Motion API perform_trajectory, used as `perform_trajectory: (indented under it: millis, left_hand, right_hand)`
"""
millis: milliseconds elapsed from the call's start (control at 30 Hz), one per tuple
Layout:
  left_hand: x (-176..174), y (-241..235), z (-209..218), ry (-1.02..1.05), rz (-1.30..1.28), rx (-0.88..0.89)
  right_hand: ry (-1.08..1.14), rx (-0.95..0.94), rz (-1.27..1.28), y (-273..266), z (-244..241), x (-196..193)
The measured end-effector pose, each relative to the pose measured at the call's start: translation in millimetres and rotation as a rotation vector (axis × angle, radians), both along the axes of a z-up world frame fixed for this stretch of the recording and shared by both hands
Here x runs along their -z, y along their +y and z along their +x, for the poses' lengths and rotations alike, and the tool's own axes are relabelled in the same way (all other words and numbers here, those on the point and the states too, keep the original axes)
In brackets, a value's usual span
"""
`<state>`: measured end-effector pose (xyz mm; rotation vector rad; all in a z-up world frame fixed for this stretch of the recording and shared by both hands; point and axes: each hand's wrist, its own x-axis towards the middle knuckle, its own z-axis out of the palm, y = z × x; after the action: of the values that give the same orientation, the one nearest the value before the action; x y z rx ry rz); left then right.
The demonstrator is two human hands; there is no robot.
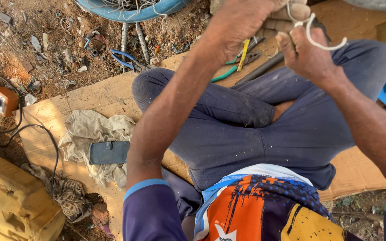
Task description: The person sits cross-legged on a cardboard sheet and uses pliers to strip and twist white electrical wires. They repeatedly cut, strip, and twist the wires, occasionally adjusting their grip and repositioning the cable.
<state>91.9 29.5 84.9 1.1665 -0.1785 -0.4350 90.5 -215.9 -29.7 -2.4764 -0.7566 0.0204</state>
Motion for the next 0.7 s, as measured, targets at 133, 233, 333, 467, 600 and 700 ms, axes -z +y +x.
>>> perform_trajectory:
  millis: [133,233,333,467,600,700]
  left_hand:
    - [-45.9,22.3,-25.0,0.115,-0.276,-0.08]
    - [-63.5,39.0,-37.5,-0.306,0.331,-0.153]
    - [-61.2,60.0,-31.4,-1.019,1.192,-0.081]
    - [-57.5,83.9,-13.0,-1.339,0.911,0.113]
    - [-17.1,72.1,-22.4,-1.584,0.913,-0.326]
    - [26.7,56.0,-37.0,-1.331,0.903,-0.295]
  right_hand:
    - [-0.175,-0.074,0.009,-0.1,20.4,-36.8]
    - [0.017,-0.064,0.09,11.3,16.7,-61.6]
    - [0.389,-0.216,0.165,18.1,-5.8,-86.3]
    - [0.839,-0.279,0.293,23.1,-32.5,-129.5]
    - [0.913,-0.123,0.514,17.6,-47.4,-142.1]
    - [0.759,-0.051,0.571,14.5,-53.1,-125.8]
